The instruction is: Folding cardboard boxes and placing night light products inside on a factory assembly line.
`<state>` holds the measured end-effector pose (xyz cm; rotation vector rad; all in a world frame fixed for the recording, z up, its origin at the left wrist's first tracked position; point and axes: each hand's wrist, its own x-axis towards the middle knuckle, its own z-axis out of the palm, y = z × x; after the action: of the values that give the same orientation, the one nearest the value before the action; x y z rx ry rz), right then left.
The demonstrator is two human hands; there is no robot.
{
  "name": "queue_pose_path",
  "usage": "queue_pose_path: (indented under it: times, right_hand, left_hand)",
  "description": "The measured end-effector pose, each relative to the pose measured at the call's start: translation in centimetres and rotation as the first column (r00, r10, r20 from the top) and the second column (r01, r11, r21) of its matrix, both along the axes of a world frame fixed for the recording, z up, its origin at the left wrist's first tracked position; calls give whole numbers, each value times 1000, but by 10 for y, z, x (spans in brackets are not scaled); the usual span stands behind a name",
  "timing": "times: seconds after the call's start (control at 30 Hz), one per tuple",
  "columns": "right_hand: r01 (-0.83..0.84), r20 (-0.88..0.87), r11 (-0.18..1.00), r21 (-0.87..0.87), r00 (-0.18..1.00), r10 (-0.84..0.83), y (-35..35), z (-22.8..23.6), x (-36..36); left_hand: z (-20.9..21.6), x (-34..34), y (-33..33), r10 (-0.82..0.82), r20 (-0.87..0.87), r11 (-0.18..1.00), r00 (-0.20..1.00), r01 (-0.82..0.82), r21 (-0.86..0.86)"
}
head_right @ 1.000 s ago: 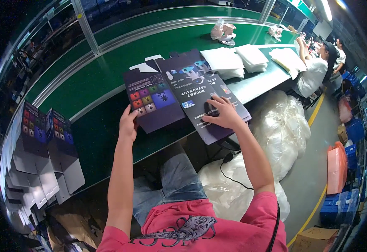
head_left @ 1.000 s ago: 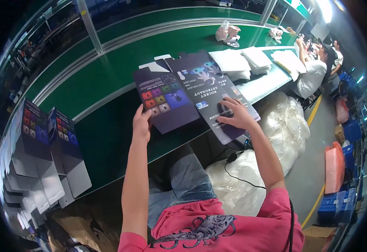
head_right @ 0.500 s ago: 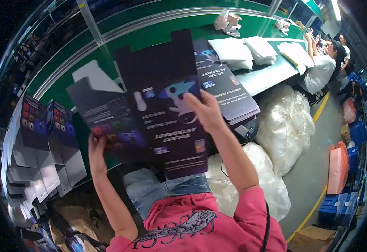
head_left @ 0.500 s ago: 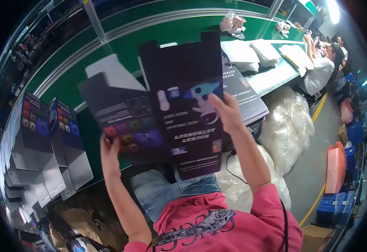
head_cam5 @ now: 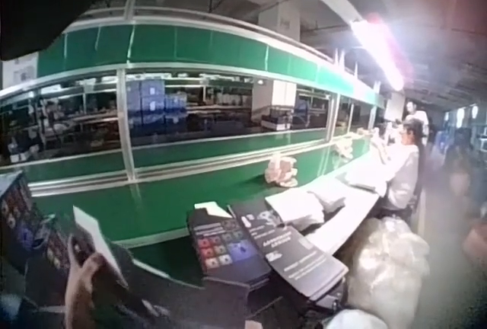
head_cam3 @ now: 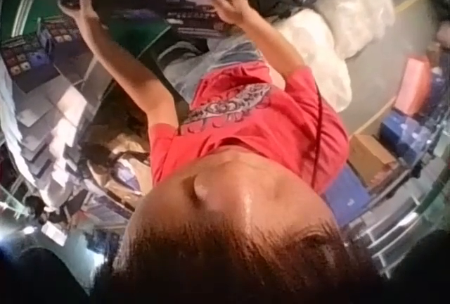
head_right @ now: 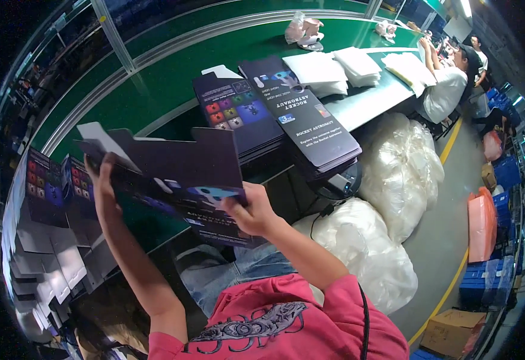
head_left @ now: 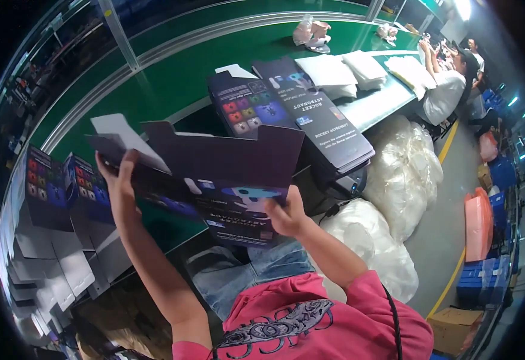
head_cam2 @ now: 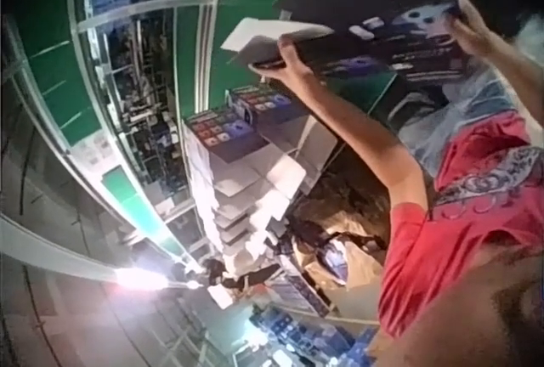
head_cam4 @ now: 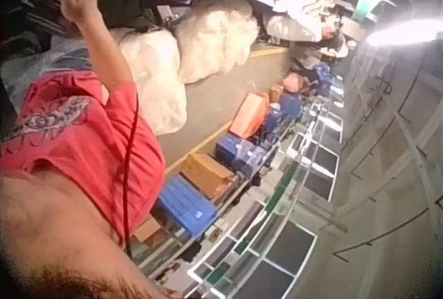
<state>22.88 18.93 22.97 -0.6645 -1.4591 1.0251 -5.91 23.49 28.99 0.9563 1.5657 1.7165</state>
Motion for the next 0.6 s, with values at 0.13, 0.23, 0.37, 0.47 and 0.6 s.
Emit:
queue_pose_path:
  times: [0.13, 0.23, 0.37, 0.47, 0.6]
  right_hand:
    - [-60, -68, 981, -183, 996, 48, -9, -7, -4]
    - [-162, -202, 933, -320, 974, 100, -23, -2, -17]
    - [-337, -243, 844, -418, 936, 254, -3, -15, -9]
    - [-397, -177, 822, -408, 918, 355, -10, 19, -10]
    - [-383, -52, 863, -329, 920, 389, -12, 42, -7]
  left_hand:
    - [-11, -3, -19, 78, -72, 996, 994, -75, 46]
    - [-6, -18, -48, -144, 76, 981, 987, 132, 146]
    - [-2, -8, -82, -330, 35, 943, 943, 328, 55]
    - [-5, 11, -110, -457, 150, 889, 877, 456, 40]
    - [-13, 7, -131, -494, 181, 867, 850, 497, 31]
